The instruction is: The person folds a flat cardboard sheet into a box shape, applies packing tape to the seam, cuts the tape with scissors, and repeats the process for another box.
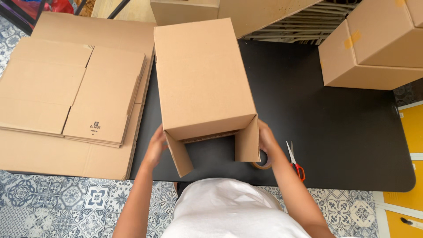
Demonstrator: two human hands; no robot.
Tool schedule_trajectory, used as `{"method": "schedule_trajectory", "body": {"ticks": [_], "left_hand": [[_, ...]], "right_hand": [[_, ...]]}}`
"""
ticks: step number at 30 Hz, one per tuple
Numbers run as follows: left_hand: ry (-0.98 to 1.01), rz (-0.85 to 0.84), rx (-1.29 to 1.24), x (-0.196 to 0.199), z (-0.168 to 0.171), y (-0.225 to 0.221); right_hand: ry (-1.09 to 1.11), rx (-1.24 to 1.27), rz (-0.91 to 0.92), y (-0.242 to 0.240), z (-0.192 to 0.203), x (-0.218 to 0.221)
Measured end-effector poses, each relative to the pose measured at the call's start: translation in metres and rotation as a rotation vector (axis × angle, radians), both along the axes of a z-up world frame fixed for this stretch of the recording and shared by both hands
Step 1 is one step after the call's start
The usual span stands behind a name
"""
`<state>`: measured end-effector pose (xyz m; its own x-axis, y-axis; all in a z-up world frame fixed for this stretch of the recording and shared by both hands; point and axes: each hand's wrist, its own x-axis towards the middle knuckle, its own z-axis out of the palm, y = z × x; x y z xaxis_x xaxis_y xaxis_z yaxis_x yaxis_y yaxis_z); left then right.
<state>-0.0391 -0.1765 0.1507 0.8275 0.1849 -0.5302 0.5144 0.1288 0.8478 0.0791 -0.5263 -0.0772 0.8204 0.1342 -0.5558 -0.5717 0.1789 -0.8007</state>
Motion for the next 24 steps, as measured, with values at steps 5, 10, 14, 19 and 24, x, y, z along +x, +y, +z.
{"method": "schedule_trajectory", "body": {"ticks": [5, 10, 14, 19, 24], "left_hand": [[0.19, 0.009, -0.196, 0.026, -0.026, 0.019], [0.121, 0.032, -0.193, 0.041, -0.027, 0.007], [0.082, 0.048, -0.17, 0.049, -0.026, 0.006], [0.071, 0.082, -0.153, 0.041, -0.036, 0.001], [0.04, 0.133, -0.143, 0.042, -0.061, 0.006]], "right_hand": [[0.289, 0.071, 0.169, 0.03, 0.145, 0.01], [0.554, 0.175, 0.186, 0.046, 0.125, 0.014], [0.73, 0.417, 0.065, 0.081, 0.143, 0.0], [0.581, 0.396, -0.063, 0.085, 0.146, -0.019], [0.401, 0.269, -0.14, 0.077, 0.122, -0.026]]}}
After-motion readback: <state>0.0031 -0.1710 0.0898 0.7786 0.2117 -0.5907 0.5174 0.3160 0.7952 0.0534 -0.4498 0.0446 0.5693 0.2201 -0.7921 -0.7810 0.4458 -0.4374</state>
